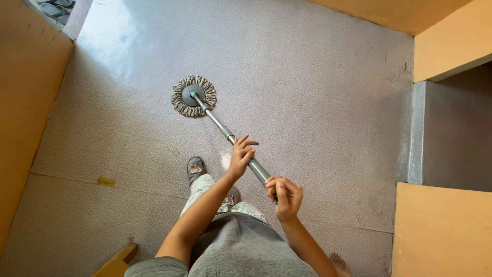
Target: The person uses a mop to clean a tiled floor in a room with orange walls. They move the mop back and forth across the surface, covering the area near a doorway and a small ledge.
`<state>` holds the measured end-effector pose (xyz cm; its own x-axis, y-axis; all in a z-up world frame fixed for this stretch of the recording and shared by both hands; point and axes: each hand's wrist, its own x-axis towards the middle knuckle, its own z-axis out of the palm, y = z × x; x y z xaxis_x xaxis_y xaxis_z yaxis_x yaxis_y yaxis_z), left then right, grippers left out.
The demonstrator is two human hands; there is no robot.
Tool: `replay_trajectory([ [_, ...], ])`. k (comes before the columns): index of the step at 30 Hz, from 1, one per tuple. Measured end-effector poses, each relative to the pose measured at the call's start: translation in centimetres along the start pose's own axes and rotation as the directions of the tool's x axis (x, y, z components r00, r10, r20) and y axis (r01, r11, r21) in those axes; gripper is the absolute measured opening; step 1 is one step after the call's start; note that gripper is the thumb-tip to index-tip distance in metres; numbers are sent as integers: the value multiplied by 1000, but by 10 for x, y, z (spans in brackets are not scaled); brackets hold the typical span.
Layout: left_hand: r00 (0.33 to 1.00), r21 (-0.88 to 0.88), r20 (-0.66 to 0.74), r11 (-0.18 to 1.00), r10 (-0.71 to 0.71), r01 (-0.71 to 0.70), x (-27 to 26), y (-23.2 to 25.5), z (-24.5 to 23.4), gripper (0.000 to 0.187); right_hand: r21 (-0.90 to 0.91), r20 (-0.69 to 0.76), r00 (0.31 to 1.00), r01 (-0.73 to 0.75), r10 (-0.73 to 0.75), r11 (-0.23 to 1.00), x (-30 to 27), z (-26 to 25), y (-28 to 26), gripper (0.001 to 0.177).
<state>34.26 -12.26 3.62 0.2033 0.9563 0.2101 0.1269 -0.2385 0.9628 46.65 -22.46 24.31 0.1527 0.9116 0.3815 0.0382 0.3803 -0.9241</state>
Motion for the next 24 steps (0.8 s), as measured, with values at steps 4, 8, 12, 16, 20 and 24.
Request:
replay_trajectory([
  [4,999,65,-9,997,33,-32,29,-54,-34,38,73,55,997,59,-63,996,11,33,54,41],
  [8,998,83,-34,995,-48,50,70,-107,-86,37,60,135,991,-31,22,998,53,87,94,33],
  [12,939,26,-142,948,-312,319,128,-110,-153,39,23,200,970,-149,141,989,124,159,140,31],
  [16,878,-21,-132,887,-460,462,218,-131,-231,54,-104,195,960,-183,200,978,212,239,210,25],
  [20,861,-4,-26,861,-508,508,290,-155,-308,59,-258,131,974,-148,186,955,294,310,294,28],
  [24,835,47,35,835,-549,548,341,-171,-354,58,-318,71,983,-138,168,938,356,350,344,30],
])
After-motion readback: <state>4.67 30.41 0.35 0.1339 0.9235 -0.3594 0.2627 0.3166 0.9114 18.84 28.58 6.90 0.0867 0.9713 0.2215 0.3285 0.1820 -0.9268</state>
